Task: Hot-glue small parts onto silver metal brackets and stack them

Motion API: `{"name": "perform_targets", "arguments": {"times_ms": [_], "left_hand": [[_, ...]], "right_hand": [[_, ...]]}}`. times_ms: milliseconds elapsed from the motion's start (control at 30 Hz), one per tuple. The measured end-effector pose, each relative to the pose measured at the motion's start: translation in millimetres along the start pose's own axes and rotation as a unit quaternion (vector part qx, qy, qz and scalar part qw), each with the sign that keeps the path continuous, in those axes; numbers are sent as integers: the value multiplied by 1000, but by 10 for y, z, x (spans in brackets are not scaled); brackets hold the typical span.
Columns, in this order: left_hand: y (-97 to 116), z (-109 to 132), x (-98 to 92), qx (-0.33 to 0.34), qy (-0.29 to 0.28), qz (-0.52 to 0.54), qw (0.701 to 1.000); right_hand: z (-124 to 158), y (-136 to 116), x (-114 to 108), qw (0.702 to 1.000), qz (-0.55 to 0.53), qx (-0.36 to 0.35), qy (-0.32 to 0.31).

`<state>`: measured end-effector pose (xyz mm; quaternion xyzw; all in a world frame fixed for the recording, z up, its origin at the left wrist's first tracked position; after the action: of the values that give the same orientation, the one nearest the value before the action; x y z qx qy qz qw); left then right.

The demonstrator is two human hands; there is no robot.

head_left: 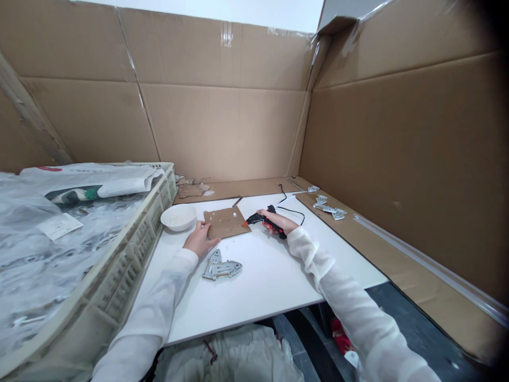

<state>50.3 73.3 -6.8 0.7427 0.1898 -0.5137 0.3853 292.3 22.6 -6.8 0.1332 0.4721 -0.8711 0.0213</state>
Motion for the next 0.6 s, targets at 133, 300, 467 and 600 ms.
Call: {"name": "perform_targets", "arguments": {"times_ms": [133,300,467,600], "left_hand": [[2,-1,-1,0,0,-1,1000],[1,1,4,-6,-11,-10,1000],[11,4,1,-2,-12,-14,1000],[19,9,-9,-6,-13,-15,1000]], "right_hand": [[16,-10,7,1000,-2,-1,0],[19,-11,8,1000,5,-3,-2],[13,-11,11,1000,12,-2,-7],[23,-24,14,1000,14,-8,-3]]}}
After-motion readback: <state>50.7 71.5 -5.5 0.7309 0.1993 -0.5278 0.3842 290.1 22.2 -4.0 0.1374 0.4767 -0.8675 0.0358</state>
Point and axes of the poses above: each hand's wrist, its own z-axis away from the middle knuckle, its own x-axis out of the palm, y = z × x, the point moved 7 cm from there along -z, towards the middle knuckle, and after that the axes turned 13 degrees about x, right-handed, at the moved point
